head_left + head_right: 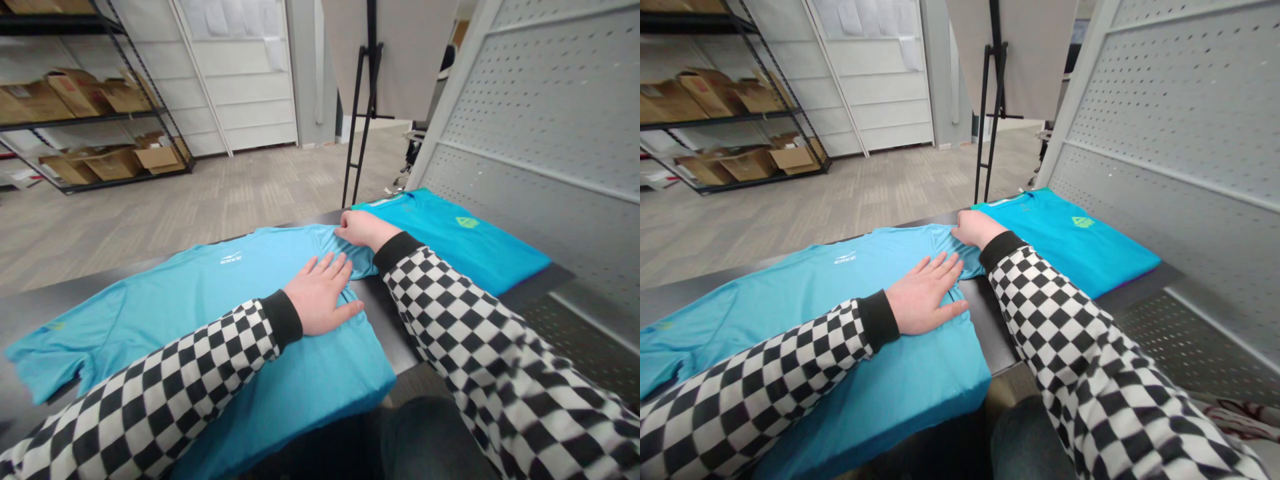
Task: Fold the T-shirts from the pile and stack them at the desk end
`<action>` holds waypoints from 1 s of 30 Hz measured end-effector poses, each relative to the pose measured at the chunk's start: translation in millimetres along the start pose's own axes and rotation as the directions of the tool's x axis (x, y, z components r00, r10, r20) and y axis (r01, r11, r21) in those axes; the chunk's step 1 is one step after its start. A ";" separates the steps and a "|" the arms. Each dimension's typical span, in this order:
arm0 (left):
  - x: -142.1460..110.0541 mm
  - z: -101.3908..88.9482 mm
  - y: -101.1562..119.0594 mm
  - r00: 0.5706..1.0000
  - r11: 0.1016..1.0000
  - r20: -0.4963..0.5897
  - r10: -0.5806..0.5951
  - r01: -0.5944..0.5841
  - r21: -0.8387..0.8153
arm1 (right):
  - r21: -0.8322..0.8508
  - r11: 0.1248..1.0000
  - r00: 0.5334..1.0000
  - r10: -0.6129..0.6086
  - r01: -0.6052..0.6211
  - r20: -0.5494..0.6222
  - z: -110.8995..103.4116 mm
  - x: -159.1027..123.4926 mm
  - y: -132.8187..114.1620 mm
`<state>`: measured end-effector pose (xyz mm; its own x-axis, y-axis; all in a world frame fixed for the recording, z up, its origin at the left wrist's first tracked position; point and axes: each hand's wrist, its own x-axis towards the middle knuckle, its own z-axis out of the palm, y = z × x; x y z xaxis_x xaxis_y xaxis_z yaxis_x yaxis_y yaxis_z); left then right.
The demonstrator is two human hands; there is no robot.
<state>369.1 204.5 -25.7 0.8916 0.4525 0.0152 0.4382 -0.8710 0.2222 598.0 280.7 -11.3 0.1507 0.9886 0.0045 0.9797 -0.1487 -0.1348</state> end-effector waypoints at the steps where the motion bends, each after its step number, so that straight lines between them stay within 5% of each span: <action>1: -0.2 0.4 -0.3 1.000 1.000 0.018 -0.006 0.006 -0.003 | -0.001 1.000 1.000 0.000 0.000 -0.001 0.1 0.2 0.0; 7: 3.1 -2.6 -3.2 0.990 0.996 -0.105 -0.093 0.094 0.001 | 0.004 1.000 1.000 0.002 -0.002 0.011 -1.0 0.0 -0.4; 12: 2.6 2.0 -12.0 0.997 0.997 0.008 -0.077 0.077 0.024 | -0.018 1.000 1.000 0.001 0.000 0.014 -5.9 -3.0 -2.0; 18: 5.9 2.2 -8.2 0.995 0.996 -0.058 -0.081 0.083 0.033 | 0.074 0.995 0.959 -0.050 0.074 -0.279 -14.0 -7.6 -10.3; 21: 10.8 -13.9 -12.9 0.979 0.993 -0.184 -0.093 0.103 0.048 | 0.120 0.973 0.963 -0.170 0.198 -0.211 -8.5 -7.1 -14.5; 26: 15.4 -43.2 -57.3 0.928 0.959 -0.286 -0.241 0.272 0.077 | 0.122 0.949 0.954 -0.280 0.292 -0.106 3.6 -0.7 -14.4; 30: 15.0 -32.1 -96.2 0.941 0.939 -0.103 -0.322 0.332 0.092 | 0.148 0.946 0.934 -0.245 0.289 -0.259 6.7 3.3 -12.5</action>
<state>336.7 301.2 -15.6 0.6859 0.7264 0.0434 0.7177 -0.6851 0.1244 585.4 286.0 -16.2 -0.0648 0.9536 0.2939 0.9504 0.1487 -0.2731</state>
